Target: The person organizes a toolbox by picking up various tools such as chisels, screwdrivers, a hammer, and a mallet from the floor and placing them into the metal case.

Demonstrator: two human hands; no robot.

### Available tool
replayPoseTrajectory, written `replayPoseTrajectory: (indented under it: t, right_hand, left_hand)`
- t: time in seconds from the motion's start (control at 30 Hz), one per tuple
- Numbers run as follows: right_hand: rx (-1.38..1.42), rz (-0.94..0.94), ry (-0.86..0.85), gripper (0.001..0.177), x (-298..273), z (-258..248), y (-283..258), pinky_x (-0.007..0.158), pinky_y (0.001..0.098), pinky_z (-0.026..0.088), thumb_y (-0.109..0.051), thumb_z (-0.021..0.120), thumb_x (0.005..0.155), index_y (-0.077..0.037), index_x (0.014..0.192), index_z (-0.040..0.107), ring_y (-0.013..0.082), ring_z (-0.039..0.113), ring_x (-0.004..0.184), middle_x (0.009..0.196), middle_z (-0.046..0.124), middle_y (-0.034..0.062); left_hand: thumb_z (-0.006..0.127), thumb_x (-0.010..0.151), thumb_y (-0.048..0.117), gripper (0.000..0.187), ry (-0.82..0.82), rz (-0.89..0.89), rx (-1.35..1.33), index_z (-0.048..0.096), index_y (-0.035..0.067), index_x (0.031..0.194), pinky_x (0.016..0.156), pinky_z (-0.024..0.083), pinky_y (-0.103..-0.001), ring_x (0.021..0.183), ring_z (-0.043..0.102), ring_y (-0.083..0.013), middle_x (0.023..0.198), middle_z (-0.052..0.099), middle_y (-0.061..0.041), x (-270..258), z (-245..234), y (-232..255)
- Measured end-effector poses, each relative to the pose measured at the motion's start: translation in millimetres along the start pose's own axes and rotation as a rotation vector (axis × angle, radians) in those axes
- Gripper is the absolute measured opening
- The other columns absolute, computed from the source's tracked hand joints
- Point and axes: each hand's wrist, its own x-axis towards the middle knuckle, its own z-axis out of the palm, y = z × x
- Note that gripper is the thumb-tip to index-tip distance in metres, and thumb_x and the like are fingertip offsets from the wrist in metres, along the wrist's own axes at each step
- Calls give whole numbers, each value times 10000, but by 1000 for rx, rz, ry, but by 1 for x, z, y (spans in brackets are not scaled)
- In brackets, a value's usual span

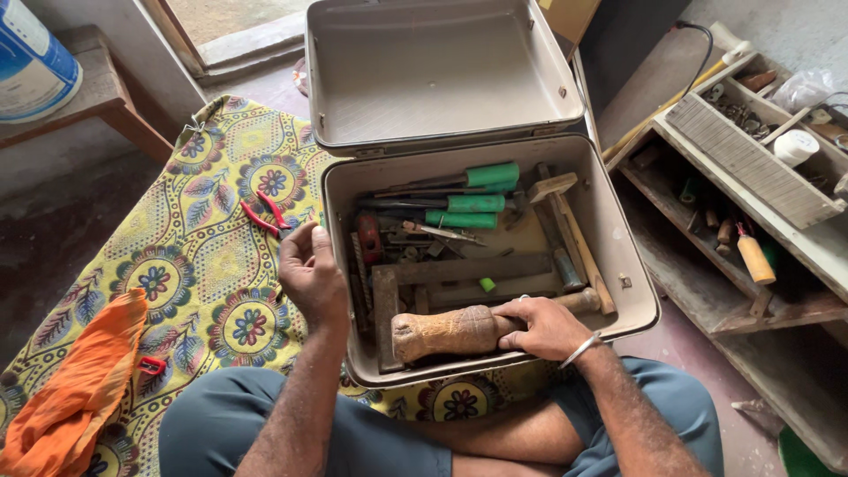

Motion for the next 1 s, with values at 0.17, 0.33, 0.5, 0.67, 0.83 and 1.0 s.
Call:
replayPoseTrajectory:
  t: [0.17,0.33,0.5,0.67,0.83,1.0]
  right_hand:
    - [181,-41,152,448,14,20,-4,824,352,562,-236,800,752,-86,1171,749,215,741,908,987,780,63]
    - [520,198,124,269,58,77,-40,650,322,502,-284,723,926,-56,1068,748,136,583,703,794,684,33]
    - [1031,238,99,254,96,120,-73,622,295,507,-252,693,950,-30,1074,687,100,575,675,800,664,7]
    - [682,80,151,402,99,118,-92,759,344,586,-318,787,849,4,1079,714,152,710,831,936,787,91]
    - [189,162,132,606,93,95,-119,817,429,570,-505,842,763,58,955,725,324,740,904,925,754,234]
    - [223,188,74,566,109,106,-112,729,412,563,-478,847,807,73,867,729,270,704,776,852,753,224]
  left_hand:
    - [581,1026,270,366,-92,-225,86,616,19,1291,928,531,-321,1055,649,-182,1183,694,-123,9,2,-23]
    - [515,1039,331,472,-106,-368,233,579,26,1394,1017,458,-334,1211,606,-202,1320,657,-98,8,4,-35]
    - [490,1045,316,465,-109,-388,21,610,15,1379,1032,479,-338,1224,637,-220,1330,688,-113,13,3,-52]
    - [551,1011,272,436,-68,-378,203,626,22,1361,1023,481,-333,1185,663,-206,1307,708,-116,8,5,-41]
    - [543,1007,253,435,-62,-434,162,613,23,1369,1011,481,-333,1174,662,-205,1300,706,-105,7,7,-34]
    - [539,1011,237,433,-62,-403,125,619,2,1367,1016,481,-325,1176,659,-199,1309,704,-104,9,6,-49]
